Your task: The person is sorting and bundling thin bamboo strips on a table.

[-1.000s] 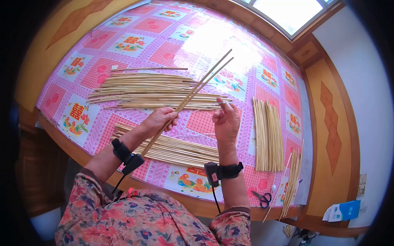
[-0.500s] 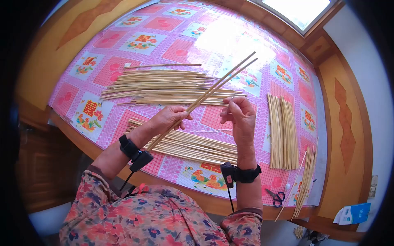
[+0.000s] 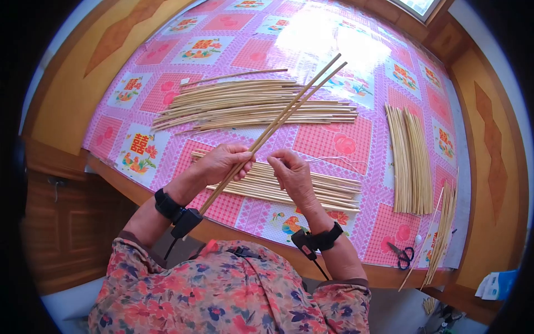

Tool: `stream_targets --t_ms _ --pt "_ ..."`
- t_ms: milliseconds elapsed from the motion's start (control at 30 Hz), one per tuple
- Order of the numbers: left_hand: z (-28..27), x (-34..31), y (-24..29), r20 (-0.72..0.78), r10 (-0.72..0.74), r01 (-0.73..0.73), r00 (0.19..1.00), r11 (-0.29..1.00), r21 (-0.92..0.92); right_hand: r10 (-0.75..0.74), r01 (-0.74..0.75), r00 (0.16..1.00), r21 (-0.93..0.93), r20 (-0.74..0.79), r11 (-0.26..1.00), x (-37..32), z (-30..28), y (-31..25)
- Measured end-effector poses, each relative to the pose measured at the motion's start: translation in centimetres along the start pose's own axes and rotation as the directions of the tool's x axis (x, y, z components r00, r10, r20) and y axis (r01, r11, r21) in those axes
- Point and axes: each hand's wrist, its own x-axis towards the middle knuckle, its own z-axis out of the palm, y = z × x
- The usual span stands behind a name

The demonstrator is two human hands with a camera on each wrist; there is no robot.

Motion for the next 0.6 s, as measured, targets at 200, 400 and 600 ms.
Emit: stream_targets --t_ms 200,400,600 --pt "0.4 -1.5 -0.5 -0.007 -0.033 0.032 0.999 0.995 -0.09 -0.007 0.012 1.0 -0.231 0.023 0.973 -1.0 1.1 -0.1" --pt "0.2 -1.8 -0.9 -0.012 -0.026 0.024 1.0 0.996 -0.089 -0.158 0.181 0.983 -0.398 0.09 0.899 -2.1 1.9 -0.2" --pt "0.3 -2.3 -1.0 -0.014 -0.03 0.029 0.999 0.998 -0.053 -0.201 0.238 0.97 -0.371 0.135 0.898 -2.4 1.8 0.0"
